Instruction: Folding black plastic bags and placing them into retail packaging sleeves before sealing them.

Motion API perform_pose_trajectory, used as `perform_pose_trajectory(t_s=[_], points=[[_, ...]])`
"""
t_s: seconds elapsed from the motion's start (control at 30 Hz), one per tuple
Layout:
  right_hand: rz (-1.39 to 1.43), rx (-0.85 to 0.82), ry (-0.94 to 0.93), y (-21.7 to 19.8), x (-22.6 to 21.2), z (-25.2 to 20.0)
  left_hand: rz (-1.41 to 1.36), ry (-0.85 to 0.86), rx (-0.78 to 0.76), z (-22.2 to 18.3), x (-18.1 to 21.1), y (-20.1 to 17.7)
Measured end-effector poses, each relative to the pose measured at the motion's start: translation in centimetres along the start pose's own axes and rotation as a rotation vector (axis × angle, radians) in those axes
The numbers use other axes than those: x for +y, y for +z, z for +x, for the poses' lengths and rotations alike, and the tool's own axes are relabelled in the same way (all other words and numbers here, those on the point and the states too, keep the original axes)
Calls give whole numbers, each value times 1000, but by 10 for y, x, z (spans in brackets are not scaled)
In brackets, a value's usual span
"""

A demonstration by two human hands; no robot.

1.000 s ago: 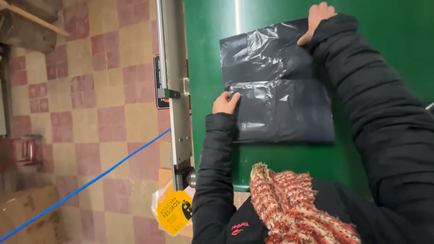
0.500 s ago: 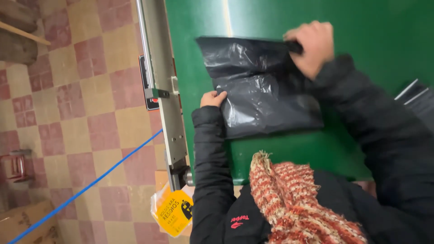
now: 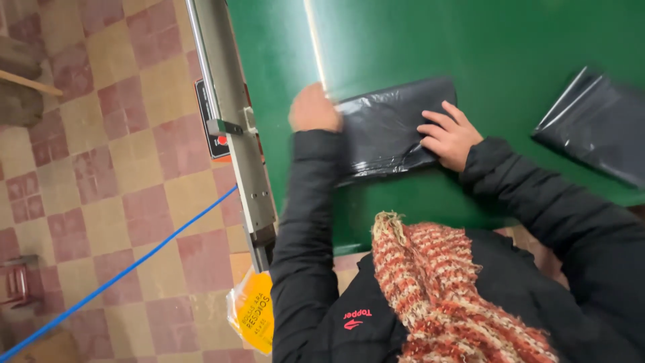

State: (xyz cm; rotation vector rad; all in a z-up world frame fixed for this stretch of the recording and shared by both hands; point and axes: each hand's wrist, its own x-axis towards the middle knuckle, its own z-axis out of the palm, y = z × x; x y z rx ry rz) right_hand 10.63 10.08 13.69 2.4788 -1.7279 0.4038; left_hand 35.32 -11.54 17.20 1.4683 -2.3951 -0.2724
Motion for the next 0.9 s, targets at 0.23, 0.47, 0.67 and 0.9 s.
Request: perform_pose_trajectory(t_s=[0.23, 0.47, 0.67, 0.9], points=[[209, -438, 165, -73, -37, 103, 49, 353, -1, -54, 38, 127], [607, 184, 429, 117, -41, 115, 60, 318, -13, -81, 13, 166], [138, -51, 391, 93, -21, 76, 32, 146, -197, -106, 7, 75], [-225, -3, 544, 80, 35, -17, 18, 422, -194, -156, -58, 27]])
